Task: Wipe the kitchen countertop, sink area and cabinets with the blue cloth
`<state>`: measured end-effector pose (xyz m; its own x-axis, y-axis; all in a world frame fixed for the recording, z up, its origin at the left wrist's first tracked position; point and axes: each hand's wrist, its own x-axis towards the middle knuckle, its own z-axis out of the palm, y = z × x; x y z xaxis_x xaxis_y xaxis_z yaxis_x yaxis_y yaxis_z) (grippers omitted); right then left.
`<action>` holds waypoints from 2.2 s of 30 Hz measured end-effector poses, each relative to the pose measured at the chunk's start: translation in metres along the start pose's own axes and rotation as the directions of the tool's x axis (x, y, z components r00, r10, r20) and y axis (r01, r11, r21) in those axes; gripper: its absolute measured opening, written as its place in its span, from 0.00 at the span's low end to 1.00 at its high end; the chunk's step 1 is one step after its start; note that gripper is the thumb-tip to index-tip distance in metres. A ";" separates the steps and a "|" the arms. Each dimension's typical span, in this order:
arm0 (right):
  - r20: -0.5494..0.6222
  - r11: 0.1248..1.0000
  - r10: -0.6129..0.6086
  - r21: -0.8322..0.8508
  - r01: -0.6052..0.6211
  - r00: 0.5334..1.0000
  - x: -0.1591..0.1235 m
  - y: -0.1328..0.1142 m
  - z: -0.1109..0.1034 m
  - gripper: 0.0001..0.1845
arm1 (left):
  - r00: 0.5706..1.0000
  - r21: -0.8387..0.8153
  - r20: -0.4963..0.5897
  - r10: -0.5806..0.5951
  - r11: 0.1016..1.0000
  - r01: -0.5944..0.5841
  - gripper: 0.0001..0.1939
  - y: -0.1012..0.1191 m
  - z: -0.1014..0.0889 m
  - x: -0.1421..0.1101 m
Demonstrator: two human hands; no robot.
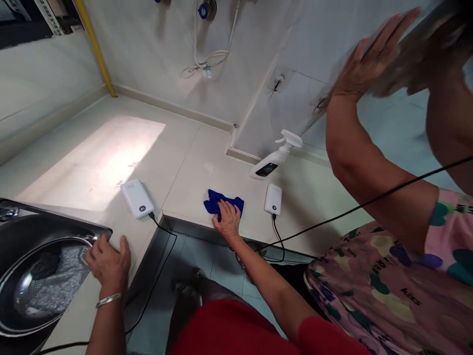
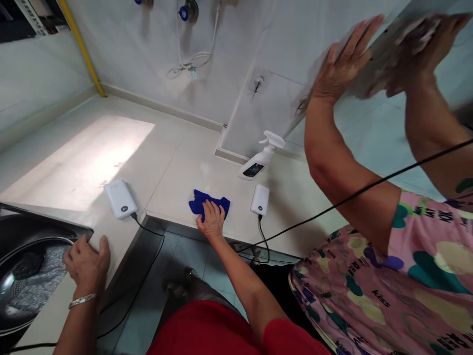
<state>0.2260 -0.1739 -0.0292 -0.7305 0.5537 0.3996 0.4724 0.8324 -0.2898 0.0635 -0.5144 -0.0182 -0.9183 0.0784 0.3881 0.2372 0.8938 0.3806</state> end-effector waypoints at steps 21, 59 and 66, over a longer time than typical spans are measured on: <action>0.157 0.973 -0.225 -0.019 0.230 0.962 -0.015 0.019 -0.015 0.42 | 0.992 0.002 0.073 -0.100 0.995 0.100 0.29 0.008 -0.003 -0.004; 0.018 0.884 -0.464 -0.062 0.464 0.886 -0.030 0.034 -0.017 0.32 | 0.752 0.374 0.244 -0.613 0.775 0.510 0.36 -0.120 -0.172 -0.150; -0.076 0.859 -0.508 -0.108 0.500 0.858 -0.033 0.034 -0.019 0.31 | 0.593 0.550 0.269 -0.759 0.626 0.553 0.35 -0.113 -0.167 -0.136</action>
<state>0.2759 -0.1632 -0.0357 -0.8293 0.0535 0.5563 0.0941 0.9946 0.0446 0.2144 -0.7000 0.0258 -0.8096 -0.5135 -0.2844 -0.5334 0.8458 -0.0089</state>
